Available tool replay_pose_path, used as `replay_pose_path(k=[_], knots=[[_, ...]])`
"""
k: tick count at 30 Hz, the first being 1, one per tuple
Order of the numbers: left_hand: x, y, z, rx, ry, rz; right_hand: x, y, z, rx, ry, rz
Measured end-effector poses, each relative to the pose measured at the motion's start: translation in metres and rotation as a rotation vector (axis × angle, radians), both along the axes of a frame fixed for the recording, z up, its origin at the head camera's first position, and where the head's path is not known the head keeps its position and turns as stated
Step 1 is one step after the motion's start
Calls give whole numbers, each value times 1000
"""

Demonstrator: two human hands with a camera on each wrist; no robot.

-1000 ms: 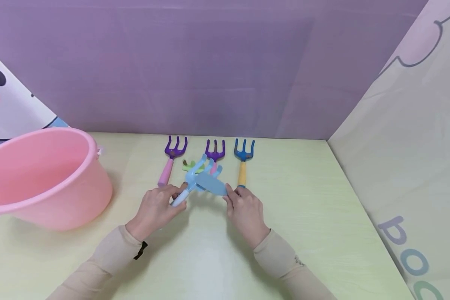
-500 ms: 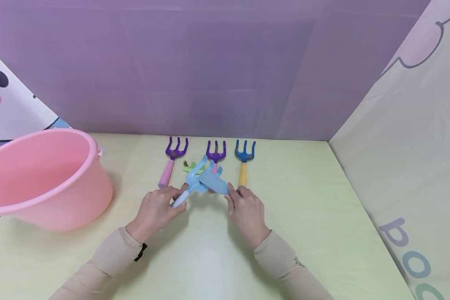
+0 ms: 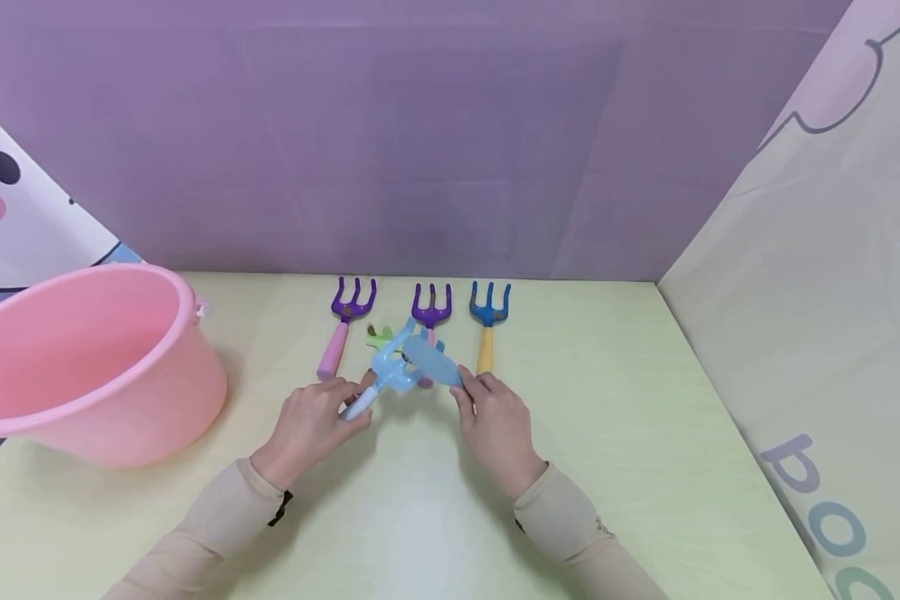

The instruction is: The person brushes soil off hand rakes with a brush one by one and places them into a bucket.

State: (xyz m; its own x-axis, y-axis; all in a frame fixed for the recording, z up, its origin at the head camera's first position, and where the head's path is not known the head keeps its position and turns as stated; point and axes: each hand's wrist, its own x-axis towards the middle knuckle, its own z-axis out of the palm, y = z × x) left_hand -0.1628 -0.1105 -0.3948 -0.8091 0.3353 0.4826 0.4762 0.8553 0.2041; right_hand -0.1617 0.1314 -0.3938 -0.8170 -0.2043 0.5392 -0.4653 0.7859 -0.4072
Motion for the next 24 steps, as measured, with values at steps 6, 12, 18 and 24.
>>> replay_pose_path(k=[6, 12, 18, 24], knots=[[0, -1, 1, 38, -46, 6, -3, 6, 4, -180, -85, 3], [0, -5, 6, 273, -158, -17, -5, 19, 11, -375, -104, -2], [0, -6, 10, 536, -321, -24, -6, 29, 15, -459, -127, -43], [-2, -4, 8, 823, -494, -62, -5, 32, 13, -494, -214, -80]])
